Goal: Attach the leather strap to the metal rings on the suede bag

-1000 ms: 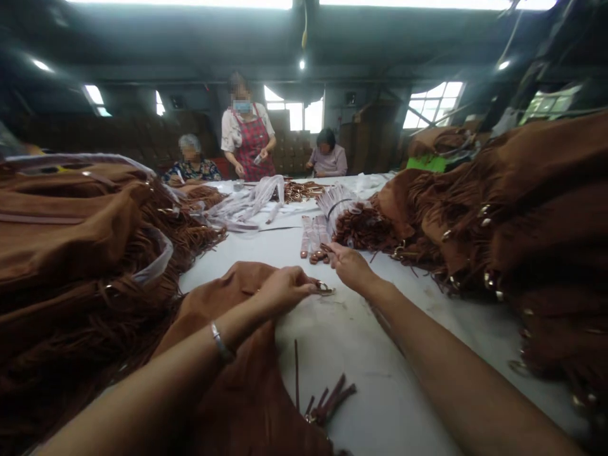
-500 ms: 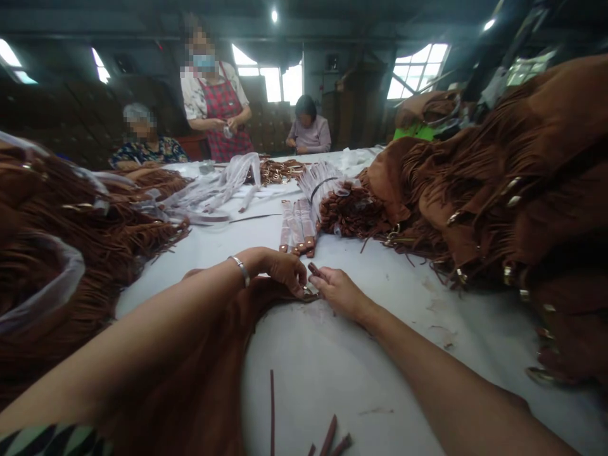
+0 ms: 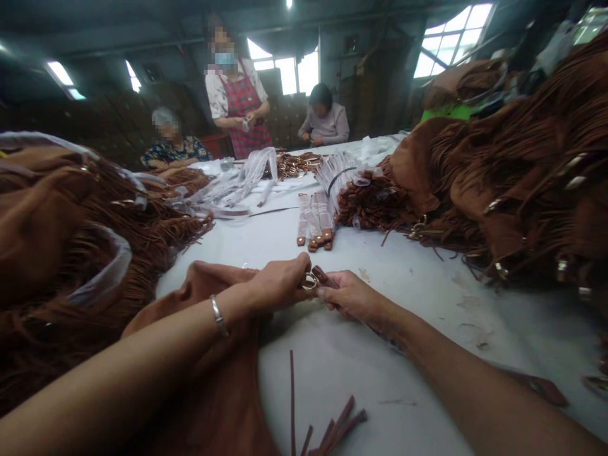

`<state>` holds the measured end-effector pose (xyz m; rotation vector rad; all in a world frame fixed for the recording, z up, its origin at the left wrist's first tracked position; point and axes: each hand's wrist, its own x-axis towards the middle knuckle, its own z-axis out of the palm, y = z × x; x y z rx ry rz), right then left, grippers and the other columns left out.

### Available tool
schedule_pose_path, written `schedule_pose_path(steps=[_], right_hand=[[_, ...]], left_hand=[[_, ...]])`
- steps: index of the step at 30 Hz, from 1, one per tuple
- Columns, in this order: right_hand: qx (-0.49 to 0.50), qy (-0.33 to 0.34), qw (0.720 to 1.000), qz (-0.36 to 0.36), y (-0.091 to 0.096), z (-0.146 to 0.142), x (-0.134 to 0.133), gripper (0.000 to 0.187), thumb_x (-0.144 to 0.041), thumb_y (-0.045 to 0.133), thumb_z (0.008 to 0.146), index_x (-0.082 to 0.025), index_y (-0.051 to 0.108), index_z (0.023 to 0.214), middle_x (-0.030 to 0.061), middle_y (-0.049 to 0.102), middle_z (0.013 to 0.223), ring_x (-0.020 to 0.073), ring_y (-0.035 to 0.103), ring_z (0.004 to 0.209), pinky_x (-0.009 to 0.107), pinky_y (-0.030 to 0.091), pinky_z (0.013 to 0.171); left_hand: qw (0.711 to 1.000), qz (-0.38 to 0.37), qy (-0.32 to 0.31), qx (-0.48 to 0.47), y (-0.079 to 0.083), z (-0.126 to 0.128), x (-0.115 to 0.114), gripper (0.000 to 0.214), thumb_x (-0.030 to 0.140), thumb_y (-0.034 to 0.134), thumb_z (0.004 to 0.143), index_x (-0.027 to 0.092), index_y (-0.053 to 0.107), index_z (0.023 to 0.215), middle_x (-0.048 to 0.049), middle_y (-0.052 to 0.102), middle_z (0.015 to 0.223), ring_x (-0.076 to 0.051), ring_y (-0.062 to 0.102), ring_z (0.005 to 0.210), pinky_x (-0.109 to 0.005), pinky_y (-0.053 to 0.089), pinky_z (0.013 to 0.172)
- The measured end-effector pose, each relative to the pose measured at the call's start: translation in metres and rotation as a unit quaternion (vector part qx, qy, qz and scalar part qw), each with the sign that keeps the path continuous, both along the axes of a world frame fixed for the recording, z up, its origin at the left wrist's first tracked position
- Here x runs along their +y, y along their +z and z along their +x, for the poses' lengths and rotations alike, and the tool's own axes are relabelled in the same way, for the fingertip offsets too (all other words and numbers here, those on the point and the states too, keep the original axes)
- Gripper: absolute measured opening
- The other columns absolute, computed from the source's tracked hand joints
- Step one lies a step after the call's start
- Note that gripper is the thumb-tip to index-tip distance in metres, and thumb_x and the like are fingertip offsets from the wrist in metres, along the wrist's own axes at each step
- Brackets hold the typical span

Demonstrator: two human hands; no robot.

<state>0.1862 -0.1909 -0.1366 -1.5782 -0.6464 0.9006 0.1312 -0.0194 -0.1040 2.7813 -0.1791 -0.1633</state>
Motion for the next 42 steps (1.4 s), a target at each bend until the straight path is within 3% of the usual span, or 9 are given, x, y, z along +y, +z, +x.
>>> schedule_pose_path(steps=[3, 6, 14, 22, 25, 29, 32, 36, 42], right_hand=[[0.058, 0.003, 0.998, 0.014, 0.010, -0.007, -0.002, 0.020, -0.033, 0.058, 0.076, -0.015, 0.050, 0.077, -0.0069, 0.044, 0.051, 0.0020, 0.025, 0.034, 0.016, 0.015, 0.033], [0.111, 0.015, 0.993, 0.040, 0.014, -0.013, -0.002, 0.026, -0.038, 0.059, 0.077, -0.016, 0.047, 0.074, -0.0066, 0.046, 0.052, 0.0016, 0.027, 0.033, 0.015, 0.015, 0.031], [0.185, 0.036, 0.976, 0.110, 0.015, -0.021, 0.000, 0.027, -0.040, 0.060, 0.077, -0.014, 0.052, 0.075, -0.0059, 0.046, 0.055, 0.0012, 0.027, 0.034, 0.014, 0.018, 0.031], [0.180, 0.036, 0.981, 0.054, 0.010, -0.017, 0.004, 0.033, -0.043, 0.066, 0.072, -0.012, 0.055, 0.074, -0.0059, 0.046, 0.051, 0.0010, 0.030, 0.033, 0.015, 0.018, 0.031], [0.164, -0.027, 0.984, 0.061, 0.009, -0.021, 0.008, 0.035, -0.044, 0.068, 0.069, -0.015, 0.050, 0.072, -0.0073, 0.045, 0.052, 0.0011, 0.031, 0.033, 0.014, 0.019, 0.031], [0.122, -0.117, 0.983, 0.070, 0.010, -0.029, 0.013, 0.037, -0.047, 0.068, 0.068, -0.016, 0.049, 0.075, -0.0072, 0.045, 0.053, 0.0019, 0.031, 0.035, 0.014, 0.019, 0.031], [0.080, -0.083, 0.991, 0.061, 0.014, -0.026, 0.009, 0.039, -0.052, 0.065, 0.070, -0.015, 0.051, 0.074, -0.0068, 0.044, 0.051, 0.0017, 0.027, 0.034, 0.016, 0.017, 0.032], [0.018, -0.013, 1.000, 0.015, 0.023, -0.009, -0.004, 0.057, -0.065, 0.039, 0.082, -0.012, 0.059, 0.079, -0.0035, 0.045, 0.048, 0.0038, 0.028, 0.034, 0.018, 0.017, 0.033], [0.003, 0.018, 1.000, -0.023, 0.022, -0.002, -0.006, 0.039, -0.053, 0.055, 0.080, -0.015, 0.052, 0.069, -0.0073, 0.036, 0.044, 0.0036, 0.023, 0.037, 0.018, 0.014, 0.035]], left_hand=[[0.994, 0.013, 0.070, -0.082, -0.007, -0.026, -0.009, 0.044, 0.039, 0.058, 0.075, 0.020, 0.036, 0.109, 0.0013, 0.057, 0.072, -0.017, 0.056, 0.062, -0.023, 0.033, 0.053], [0.987, -0.006, 0.089, -0.135, -0.009, -0.041, -0.016, 0.049, 0.033, 0.057, 0.075, 0.018, 0.031, 0.115, 0.0002, 0.058, 0.075, -0.017, 0.058, 0.065, -0.024, 0.037, 0.055], [0.978, 0.005, 0.077, -0.195, -0.015, -0.047, -0.017, 0.051, 0.025, 0.050, 0.077, 0.012, 0.027, 0.121, -0.0033, 0.059, 0.074, -0.019, 0.058, 0.064, -0.026, 0.038, 0.054], [0.985, -0.025, 0.033, -0.168, -0.021, -0.043, -0.015, 0.059, 0.027, 0.056, 0.075, 0.016, 0.026, 0.125, -0.0037, 0.058, 0.078, -0.017, 0.056, 0.063, -0.025, 0.036, 0.055], [0.989, -0.056, -0.004, -0.138, -0.012, -0.043, -0.009, 0.072, 0.036, 0.065, 0.070, 0.016, 0.025, 0.126, -0.0027, 0.057, 0.081, -0.017, 0.055, 0.067, -0.025, 0.037, 0.058], [0.991, -0.037, -0.035, -0.123, -0.002, -0.046, 0.000, 0.035, 0.048, 0.050, 0.083, 0.017, 0.048, 0.097, -0.0027, 0.055, 0.081, -0.017, 0.052, 0.073, -0.026, 0.037, 0.063], [0.986, -0.019, -0.072, -0.146, -0.002, -0.048, 0.003, 0.031, 0.047, 0.042, 0.088, 0.017, 0.050, 0.087, -0.0026, 0.053, 0.080, -0.015, 0.049, 0.074, -0.025, 0.036, 0.065], [0.981, -0.020, -0.109, -0.158, -0.005, -0.051, 0.003, 0.033, 0.047, 0.039, 0.089, 0.016, 0.051, 0.089, -0.0046, 0.053, 0.084, -0.016, 0.048, 0.077, -0.026, 0.037, 0.068], [0.981, -0.055, -0.110, -0.153, -0.002, -0.054, 0.001, 0.030, 0.042, 0.044, 0.089, 0.014, 0.047, 0.099, -0.0042, 0.055, 0.083, -0.016, 0.049, 0.073, -0.027, 0.039, 0.068]])
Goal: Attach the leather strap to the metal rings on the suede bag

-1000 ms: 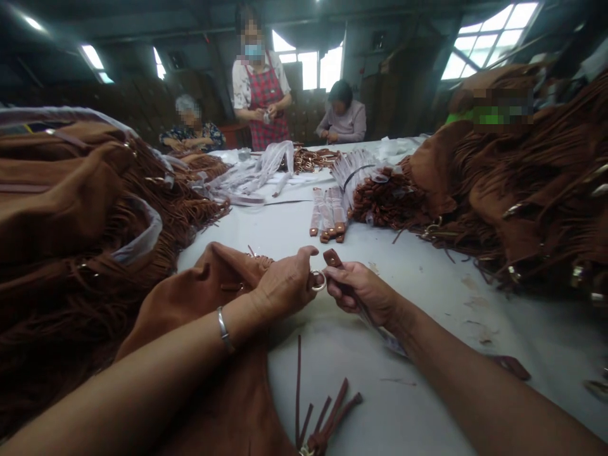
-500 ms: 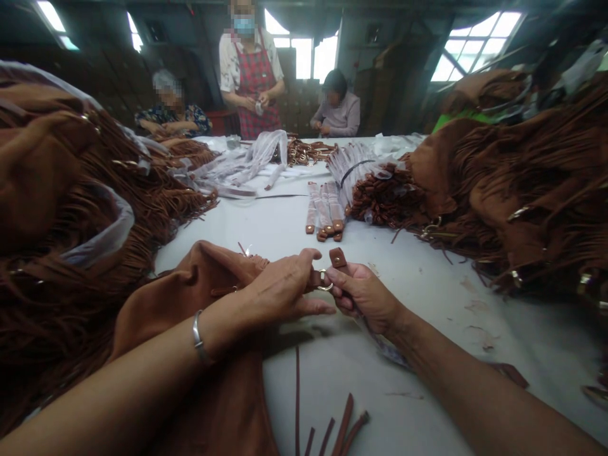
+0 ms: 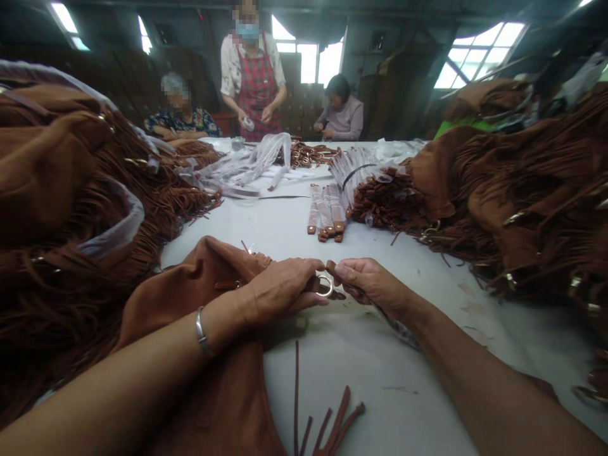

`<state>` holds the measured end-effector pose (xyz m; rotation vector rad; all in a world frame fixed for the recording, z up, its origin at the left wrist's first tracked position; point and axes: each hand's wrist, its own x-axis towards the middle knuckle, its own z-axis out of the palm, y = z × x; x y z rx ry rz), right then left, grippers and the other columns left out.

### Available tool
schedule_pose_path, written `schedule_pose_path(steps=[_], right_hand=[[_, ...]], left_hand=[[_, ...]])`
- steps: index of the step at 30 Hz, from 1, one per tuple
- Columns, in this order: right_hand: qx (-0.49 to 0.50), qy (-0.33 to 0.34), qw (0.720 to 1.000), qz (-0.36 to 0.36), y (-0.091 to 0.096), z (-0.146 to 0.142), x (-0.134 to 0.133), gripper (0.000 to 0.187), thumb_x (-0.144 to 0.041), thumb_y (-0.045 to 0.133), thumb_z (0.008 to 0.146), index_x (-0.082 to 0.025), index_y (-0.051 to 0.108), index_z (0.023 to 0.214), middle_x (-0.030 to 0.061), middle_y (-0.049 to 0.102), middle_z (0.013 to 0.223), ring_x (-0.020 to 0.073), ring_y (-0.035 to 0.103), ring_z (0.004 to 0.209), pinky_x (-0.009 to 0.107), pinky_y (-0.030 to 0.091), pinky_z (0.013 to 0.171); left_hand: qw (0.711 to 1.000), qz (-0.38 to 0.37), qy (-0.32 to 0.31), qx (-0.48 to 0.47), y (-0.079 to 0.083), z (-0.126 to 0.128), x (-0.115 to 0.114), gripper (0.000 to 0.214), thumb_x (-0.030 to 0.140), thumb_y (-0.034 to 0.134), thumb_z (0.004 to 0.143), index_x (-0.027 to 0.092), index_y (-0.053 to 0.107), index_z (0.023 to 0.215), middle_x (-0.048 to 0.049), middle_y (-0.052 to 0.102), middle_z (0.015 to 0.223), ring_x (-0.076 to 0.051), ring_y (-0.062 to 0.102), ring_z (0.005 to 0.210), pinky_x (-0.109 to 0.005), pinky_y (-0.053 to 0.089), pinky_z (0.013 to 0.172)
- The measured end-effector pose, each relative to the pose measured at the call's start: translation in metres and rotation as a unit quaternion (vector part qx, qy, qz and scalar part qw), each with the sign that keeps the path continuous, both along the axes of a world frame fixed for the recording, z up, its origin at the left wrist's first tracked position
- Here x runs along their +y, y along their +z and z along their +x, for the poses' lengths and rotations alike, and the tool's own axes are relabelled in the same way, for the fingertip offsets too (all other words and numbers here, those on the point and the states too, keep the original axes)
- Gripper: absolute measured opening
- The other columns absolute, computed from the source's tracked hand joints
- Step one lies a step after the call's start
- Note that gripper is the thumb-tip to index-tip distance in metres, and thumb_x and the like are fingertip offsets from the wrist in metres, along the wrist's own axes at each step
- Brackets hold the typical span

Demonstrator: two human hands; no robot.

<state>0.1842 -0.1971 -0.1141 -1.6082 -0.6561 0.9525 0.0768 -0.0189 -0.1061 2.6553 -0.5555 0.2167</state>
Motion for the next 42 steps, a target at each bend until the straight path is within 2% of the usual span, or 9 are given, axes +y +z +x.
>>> schedule_pose_path(steps=[4, 16, 21, 27, 32, 38, 42], right_hand=[[0.014, 0.013, 1.000, 0.015, -0.004, -0.003, 0.003, 0.039, -0.051, 0.056, 0.080, -0.015, 0.047, 0.067, -0.0066, 0.038, 0.048, 0.0039, 0.024, 0.040, 0.018, 0.014, 0.036], [0.040, 0.049, 0.998, 0.028, -0.011, 0.005, 0.001, 0.040, -0.052, 0.056, 0.080, -0.014, 0.051, 0.067, -0.0085, 0.032, 0.043, 0.0034, 0.019, 0.037, 0.017, 0.011, 0.035], [0.103, 0.079, 0.990, 0.052, -0.015, 0.009, -0.001, 0.040, -0.050, 0.059, 0.079, -0.015, 0.047, 0.064, -0.0097, 0.030, 0.043, 0.0026, 0.016, 0.035, 0.017, 0.010, 0.033], [0.162, 0.124, 0.978, 0.042, -0.013, 0.008, -0.001, 0.037, -0.043, 0.060, 0.080, -0.014, 0.046, 0.062, -0.0103, 0.028, 0.042, 0.0021, 0.015, 0.035, 0.016, 0.009, 0.032], [0.195, 0.161, 0.966, 0.046, -0.020, 0.010, -0.002, 0.037, -0.043, 0.059, 0.081, -0.013, 0.048, 0.063, -0.0105, 0.029, 0.041, 0.0013, 0.015, 0.033, 0.015, 0.009, 0.031], [0.181, 0.163, 0.968, 0.061, -0.019, 0.008, -0.004, 0.037, -0.042, 0.062, 0.078, -0.012, 0.049, 0.060, -0.0094, 0.031, 0.040, 0.0012, 0.018, 0.032, 0.015, 0.010, 0.031], [0.096, 0.098, 0.989, 0.054, -0.008, 0.005, -0.007, 0.038, -0.043, 0.061, 0.079, -0.011, 0.053, 0.062, -0.0080, 0.033, 0.042, 0.0017, 0.021, 0.033, 0.016, 0.010, 0.032]], left_hand=[[1.000, 0.003, -0.019, -0.022, 0.000, -0.001, 0.001, 0.027, 0.041, 0.044, 0.089, 0.014, 0.049, 0.088, -0.0058, 0.054, 0.083, -0.016, 0.048, 0.075, -0.027, 0.039, 0.069], [0.996, -0.049, -0.053, -0.048, -0.006, 0.000, 0.004, 0.029, 0.039, 0.044, 0.089, 0.012, 0.051, 0.095, -0.0072, 0.056, 0.084, -0.016, 0.050, 0.077, -0.027, 0.042, 0.071], [0.994, -0.075, -0.073, -0.031, -0.004, 0.000, 0.006, 0.028, 0.038, 0.046, 0.089, 0.011, 0.052, 0.092, -0.0060, 0.055, 0.081, -0.015, 0.050, 0.074, -0.025, 0.042, 0.069], [0.989, -0.093, -0.117, -0.019, -0.005, -0.001, 0.007, 0.032, 0.035, 0.050, 0.088, 0.010, 0.052, 0.108, -0.0073, 0.058, 0.086, -0.015, 0.052, 0.080, -0.025, 0.042, 0.074], [0.980, -0.137, -0.146, -0.015, -0.008, 0.000, 0.007, 0.034, 0.032, 0.052, 0.087, 0.010, 0.051, 0.113, -0.0072, 0.060, 0.088, -0.014, 0.054, 0.083, -0.024, 0.043, 0.077], [0.982, -0.126, -0.140, 0.006, -0.009, 0.001, 0.006, 0.030, 0.034, 0.049, 0.088, 0.008, 0.056, 0.102, -0.0073, 0.058, 0.084, -0.014, 0.053, 0.079, -0.024, 0.042, 0.073], [0.989, -0.111, -0.095, -0.003, -0.007, 0.001, 0.007, 0.030, 0.037, 0.046, 0.089, 0.010, 0.056, 0.096, -0.0050, 0.056, 0.079, -0.013, 0.052, 0.073, -0.022, 0.041, 0.067]])
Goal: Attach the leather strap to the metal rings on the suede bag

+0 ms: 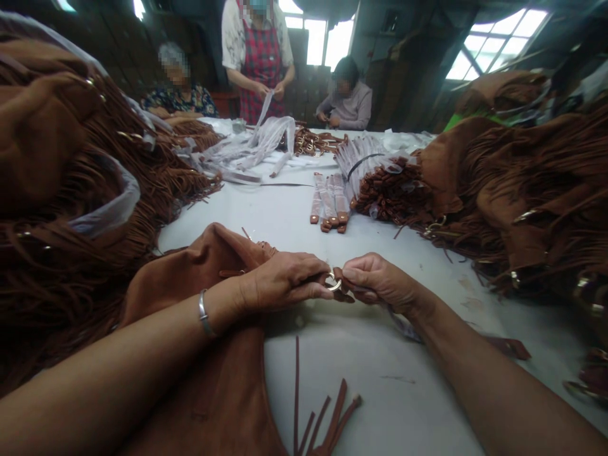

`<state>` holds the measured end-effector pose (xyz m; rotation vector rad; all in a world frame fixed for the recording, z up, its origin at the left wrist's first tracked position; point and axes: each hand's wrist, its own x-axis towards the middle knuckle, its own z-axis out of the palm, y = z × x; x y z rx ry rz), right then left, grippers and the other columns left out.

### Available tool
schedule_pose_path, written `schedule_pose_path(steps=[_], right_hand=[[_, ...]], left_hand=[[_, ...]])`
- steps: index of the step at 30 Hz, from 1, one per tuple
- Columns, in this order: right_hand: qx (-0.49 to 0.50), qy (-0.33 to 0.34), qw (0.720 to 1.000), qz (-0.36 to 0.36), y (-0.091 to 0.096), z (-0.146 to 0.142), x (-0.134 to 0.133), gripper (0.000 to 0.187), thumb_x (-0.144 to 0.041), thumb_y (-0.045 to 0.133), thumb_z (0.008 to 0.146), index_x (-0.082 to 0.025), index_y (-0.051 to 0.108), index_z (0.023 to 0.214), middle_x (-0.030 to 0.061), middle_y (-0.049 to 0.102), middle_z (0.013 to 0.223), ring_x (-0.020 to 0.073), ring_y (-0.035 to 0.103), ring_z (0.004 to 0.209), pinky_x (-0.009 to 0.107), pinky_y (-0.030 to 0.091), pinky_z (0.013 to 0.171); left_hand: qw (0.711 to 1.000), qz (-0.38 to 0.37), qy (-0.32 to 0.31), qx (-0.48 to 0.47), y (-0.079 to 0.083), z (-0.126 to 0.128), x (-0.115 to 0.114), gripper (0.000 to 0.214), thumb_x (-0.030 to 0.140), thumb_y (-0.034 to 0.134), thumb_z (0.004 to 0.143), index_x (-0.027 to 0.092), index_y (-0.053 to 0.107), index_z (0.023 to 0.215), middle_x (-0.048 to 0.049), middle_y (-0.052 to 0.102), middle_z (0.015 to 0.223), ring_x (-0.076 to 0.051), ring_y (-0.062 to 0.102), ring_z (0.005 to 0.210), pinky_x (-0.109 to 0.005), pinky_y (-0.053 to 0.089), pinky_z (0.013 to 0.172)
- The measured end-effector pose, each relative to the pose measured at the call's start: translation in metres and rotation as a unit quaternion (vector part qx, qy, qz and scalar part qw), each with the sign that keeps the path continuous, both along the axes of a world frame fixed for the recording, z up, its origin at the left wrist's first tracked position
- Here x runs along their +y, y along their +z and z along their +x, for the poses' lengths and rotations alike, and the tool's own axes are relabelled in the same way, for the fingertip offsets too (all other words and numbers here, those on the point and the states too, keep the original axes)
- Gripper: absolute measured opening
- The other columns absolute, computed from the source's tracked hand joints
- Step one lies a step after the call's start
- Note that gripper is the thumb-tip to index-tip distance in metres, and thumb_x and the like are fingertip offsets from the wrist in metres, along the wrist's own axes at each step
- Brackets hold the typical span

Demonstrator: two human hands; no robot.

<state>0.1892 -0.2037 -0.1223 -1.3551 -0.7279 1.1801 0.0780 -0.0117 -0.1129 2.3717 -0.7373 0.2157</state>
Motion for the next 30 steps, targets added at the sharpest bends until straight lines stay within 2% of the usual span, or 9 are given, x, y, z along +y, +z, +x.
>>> schedule_pose_path(steps=[2, 7, 12, 16, 21, 25, 30], right_hand=[[-0.026, -0.001, 1.000, -0.013, 0.005, 0.000, -0.002, 0.038, -0.044, 0.061, 0.079, -0.010, 0.053, 0.063, -0.0073, 0.035, 0.043, 0.0019, 0.022, 0.034, 0.016, 0.010, 0.032], [0.006, 0.089, 0.995, -0.035, 0.008, 0.002, -0.004, 0.041, -0.047, 0.065, 0.073, -0.009, 0.054, 0.061, -0.0073, 0.035, 0.043, 0.0012, 0.020, 0.033, 0.016, 0.009, 0.030], [0.005, 0.114, 0.993, -0.027, 0.010, 0.000, -0.004, 0.039, -0.044, 0.064, 0.076, -0.008, 0.055, 0.061, -0.0053, 0.039, 0.046, 0.0010, 0.023, 0.033, 0.016, 0.010, 0.031], [-0.022, 0.078, 0.997, -0.013, 0.014, -0.008, -0.004, 0.038, -0.044, 0.059, 0.080, -0.007, 0.060, 0.069, -0.0022, 0.046, 0.053, 0.0012, 0.026, 0.035, 0.017, 0.013, 0.032], [-0.100, 0.038, 0.994, -0.007, 0.024, -0.018, -0.004, 0.035, -0.039, 0.056, 0.084, -0.007, 0.062, 0.071, -0.0055, 0.037, 0.046, 0.0020, 0.025, 0.037, 0.017, 0.014, 0.033], [-0.053, 0.055, 0.997, -0.005, 0.026, -0.019, -0.004, 0.035, -0.041, 0.059, 0.082, -0.008, 0.063, 0.072, -0.0034, 0.042, 0.048, 0.0025, 0.027, 0.036, 0.017, 0.014, 0.032], [-0.040, 0.033, 0.999, 0.001, 0.019, -0.013, -0.003, 0.032, -0.039, 0.061, 0.080, -0.008, 0.063, 0.072, -0.0018, 0.046, 0.053, 0.0020, 0.027, 0.037, 0.016, 0.014, 0.031]], left_hand=[[1.000, 0.005, -0.001, -0.002, 0.002, 0.000, 0.000, 0.030, 0.037, 0.046, 0.089, 0.010, 0.056, 0.094, -0.0049, 0.056, 0.077, -0.013, 0.052, 0.071, -0.022, 0.040, 0.066], [0.999, 0.019, -0.050, -0.004, 0.007, -0.002, 0.000, 0.034, 0.039, 0.051, 0.087, 0.009, 0.056, 0.100, -0.0068, 0.058, 0.079, -0.014, 0.053, 0.072, -0.022, 0.041, 0.066], [0.998, 0.010, -0.059, -0.010, 0.007, -0.003, 0.001, 0.034, 0.039, 0.050, 0.087, 0.009, 0.057, 0.100, -0.0066, 0.059, 0.079, -0.013, 0.054, 0.071, -0.021, 0.041, 0.065], [0.999, 0.021, -0.016, -0.028, 0.007, -0.003, 0.004, 0.034, 0.038, 0.048, 0.088, 0.008, 0.057, 0.102, -0.0068, 0.060, 0.080, -0.013, 0.055, 0.072, -0.021, 0.040, 0.065], [0.998, 0.047, 0.012, -0.027, 0.007, -0.004, 0.007, 0.034, 0.041, 0.042, 0.090, 0.011, 0.057, 0.098, -0.0044, 0.061, 0.078, -0.013, 0.055, 0.069, -0.021, 0.038, 0.062], [0.999, 0.039, 0.012, -0.026, 0.008, -0.005, 0.005, 0.034, 0.040, 0.042, 0.090, 0.011, 0.057, 0.098, -0.0044, 0.061, 0.078, -0.012, 0.056, 0.069, -0.021, 0.039, 0.062], [1.000, 0.012, -0.006, -0.011, 0.010, -0.003, 0.004, 0.034, 0.037, 0.048, 0.088, 0.012, 0.051, 0.110, -0.0065, 0.062, 0.089, -0.014, 0.057, 0.078, -0.022, 0.042, 0.068]])
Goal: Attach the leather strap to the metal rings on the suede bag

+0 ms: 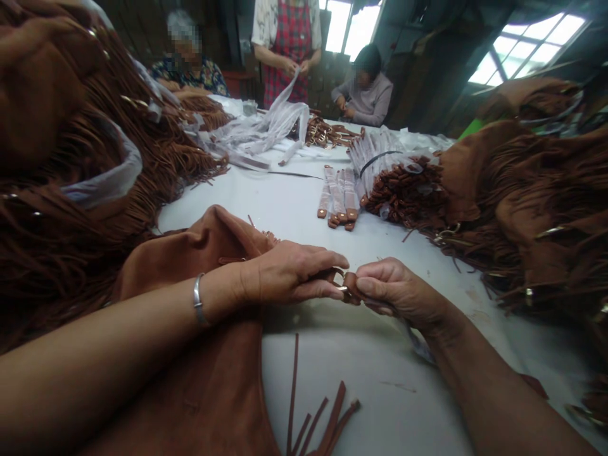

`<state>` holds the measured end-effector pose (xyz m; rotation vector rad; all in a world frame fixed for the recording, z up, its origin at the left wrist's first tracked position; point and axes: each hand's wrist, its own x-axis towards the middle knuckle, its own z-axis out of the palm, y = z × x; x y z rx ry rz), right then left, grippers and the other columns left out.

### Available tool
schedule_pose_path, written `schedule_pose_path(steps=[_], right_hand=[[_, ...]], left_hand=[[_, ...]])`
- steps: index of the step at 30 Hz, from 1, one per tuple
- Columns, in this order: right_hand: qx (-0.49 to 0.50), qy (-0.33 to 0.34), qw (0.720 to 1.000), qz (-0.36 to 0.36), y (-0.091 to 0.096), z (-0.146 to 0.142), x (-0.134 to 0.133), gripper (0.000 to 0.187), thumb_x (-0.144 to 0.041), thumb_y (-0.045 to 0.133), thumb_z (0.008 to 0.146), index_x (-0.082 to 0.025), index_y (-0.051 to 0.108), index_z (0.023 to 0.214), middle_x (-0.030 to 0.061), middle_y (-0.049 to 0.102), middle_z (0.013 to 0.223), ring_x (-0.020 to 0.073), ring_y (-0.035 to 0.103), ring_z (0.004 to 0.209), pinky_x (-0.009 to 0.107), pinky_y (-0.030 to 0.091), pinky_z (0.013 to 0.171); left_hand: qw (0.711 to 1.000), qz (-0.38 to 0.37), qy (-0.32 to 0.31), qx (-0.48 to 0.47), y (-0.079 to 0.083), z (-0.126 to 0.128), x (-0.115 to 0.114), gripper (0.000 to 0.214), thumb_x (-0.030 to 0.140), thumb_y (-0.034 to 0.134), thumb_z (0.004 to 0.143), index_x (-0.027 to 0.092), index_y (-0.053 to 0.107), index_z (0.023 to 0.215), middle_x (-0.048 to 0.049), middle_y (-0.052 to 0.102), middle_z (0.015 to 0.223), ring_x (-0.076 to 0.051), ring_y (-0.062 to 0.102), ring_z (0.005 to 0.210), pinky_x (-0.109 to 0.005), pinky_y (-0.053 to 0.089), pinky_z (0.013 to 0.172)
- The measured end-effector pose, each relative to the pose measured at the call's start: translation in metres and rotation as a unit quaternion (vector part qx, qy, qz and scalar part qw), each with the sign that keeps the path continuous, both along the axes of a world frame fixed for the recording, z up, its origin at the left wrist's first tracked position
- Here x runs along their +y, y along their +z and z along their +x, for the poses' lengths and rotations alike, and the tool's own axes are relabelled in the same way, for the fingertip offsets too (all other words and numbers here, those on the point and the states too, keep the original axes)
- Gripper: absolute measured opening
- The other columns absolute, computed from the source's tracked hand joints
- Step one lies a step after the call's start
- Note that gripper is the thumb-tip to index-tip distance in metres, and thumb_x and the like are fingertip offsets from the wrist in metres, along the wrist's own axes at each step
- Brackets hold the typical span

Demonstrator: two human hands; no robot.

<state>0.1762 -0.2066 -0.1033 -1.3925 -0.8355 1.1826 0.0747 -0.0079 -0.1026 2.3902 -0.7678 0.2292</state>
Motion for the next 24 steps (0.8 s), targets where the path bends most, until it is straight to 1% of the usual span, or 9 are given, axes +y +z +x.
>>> schedule_pose_path(steps=[4, 7, 9, 12, 16, 18, 20, 24], right_hand=[[0.016, 0.010, 1.000, -0.010, -0.013, 0.006, 0.002, 0.033, -0.040, 0.062, 0.079, -0.008, 0.060, 0.068, -0.0037, 0.042, 0.048, 0.0025, 0.026, 0.037, 0.016, 0.013, 0.032], [0.030, 0.003, 0.999, -0.012, -0.020, 0.009, 0.003, 0.034, -0.040, 0.062, 0.078, -0.009, 0.057, 0.066, -0.0046, 0.041, 0.046, 0.0026, 0.027, 0.036, 0.017, 0.012, 0.033], [0.034, -0.004, 0.999, -0.014, -0.019, 0.009, 0.003, 0.035, -0.042, 0.063, 0.077, -0.010, 0.056, 0.065, -0.0048, 0.041, 0.046, 0.0026, 0.027, 0.036, 0.017, 0.012, 0.033], [0.005, -0.009, 0.999, -0.031, -0.010, 0.007, 0.001, 0.036, -0.043, 0.064, 0.076, -0.009, 0.059, 0.064, -0.0055, 0.038, 0.045, 0.0025, 0.024, 0.035, 0.017, 0.012, 0.032], [-0.024, 0.030, 0.997, -0.068, 0.001, 0.007, -0.003, 0.036, -0.041, 0.064, 0.076, -0.006, 0.064, 0.070, -0.0065, 0.035, 0.042, 0.0026, 0.024, 0.035, 0.017, 0.013, 0.031], [-0.015, 0.050, 0.996, -0.074, 0.000, 0.008, -0.003, 0.036, -0.042, 0.064, 0.075, -0.006, 0.065, 0.071, -0.0060, 0.037, 0.042, 0.0025, 0.025, 0.034, 0.017, 0.013, 0.031], [-0.002, 0.055, 0.996, -0.070, -0.004, 0.009, -0.002, 0.037, -0.043, 0.065, 0.074, -0.006, 0.065, 0.071, -0.0059, 0.037, 0.042, 0.0024, 0.026, 0.034, 0.016, 0.014, 0.031], [0.002, 0.015, 0.999, -0.044, -0.008, 0.003, 0.002, 0.038, -0.045, 0.064, 0.075, -0.007, 0.064, 0.070, -0.0057, 0.038, 0.041, 0.0029, 0.027, 0.033, 0.017, 0.014, 0.030]], left_hand=[[0.999, -0.004, -0.027, 0.041, 0.002, 0.002, 0.002, 0.033, 0.038, 0.052, 0.086, 0.011, 0.054, 0.105, -0.0051, 0.058, 0.084, -0.012, 0.053, 0.073, -0.021, 0.042, 0.066], [0.998, -0.001, -0.032, 0.055, 0.004, 0.001, 0.003, 0.031, 0.037, 0.050, 0.087, 0.010, 0.052, 0.104, -0.0053, 0.057, 0.086, -0.012, 0.052, 0.074, -0.021, 0.042, 0.067], [0.998, 0.008, -0.023, 0.050, 0.004, 0.001, 0.003, 0.031, 0.036, 0.048, 0.088, 0.010, 0.052, 0.104, -0.0061, 0.056, 0.087, -0.013, 0.052, 0.075, -0.022, 0.042, 0.067], [0.999, 0.015, -0.002, 0.032, 0.001, 0.000, 0.001, 0.032, 0.037, 0.047, 0.089, 0.009, 0.054, 0.102, -0.0068, 0.057, 0.086, -0.014, 0.052, 0.074, -0.023, 0.042, 0.067], [0.999, 0.036, -0.029, 0.009, -0.005, 0.001, -0.001, 0.035, 0.041, 0.047, 0.088, 0.011, 0.055, 0.104, -0.0065, 0.059, 0.085, -0.014, 0.054, 0.072, -0.022, 0.042, 0.065], [0.997, 0.065, -0.034, -0.019, -0.007, 0.001, -0.001, 0.037, 0.042, 0.046, 0.088, 0.011, 0.054, 0.106, -0.0071, 0.059, 0.085, -0.014, 0.054, 0.071, -0.023, 0.041, 0.063], [0.994, 0.090, -0.029, -0.047, -0.008, 0.001, -0.001, 0.037, 0.042, 0.043, 0.089, 0.011, 0.053, 0.106, -0.0074, 0.060, 0.085, -0.014, 0.054, 0.071, -0.024, 0.041, 0.062], [0.992, 0.102, 0.021, -0.076, -0.006, 0.000, 0.001, 0.037, 0.044, 0.038, 0.091, 0.014, 0.055, 0.103, -0.0044, 0.059, 0.081, -0.012, 0.055, 0.068, -0.022, 0.038, 0.057]])
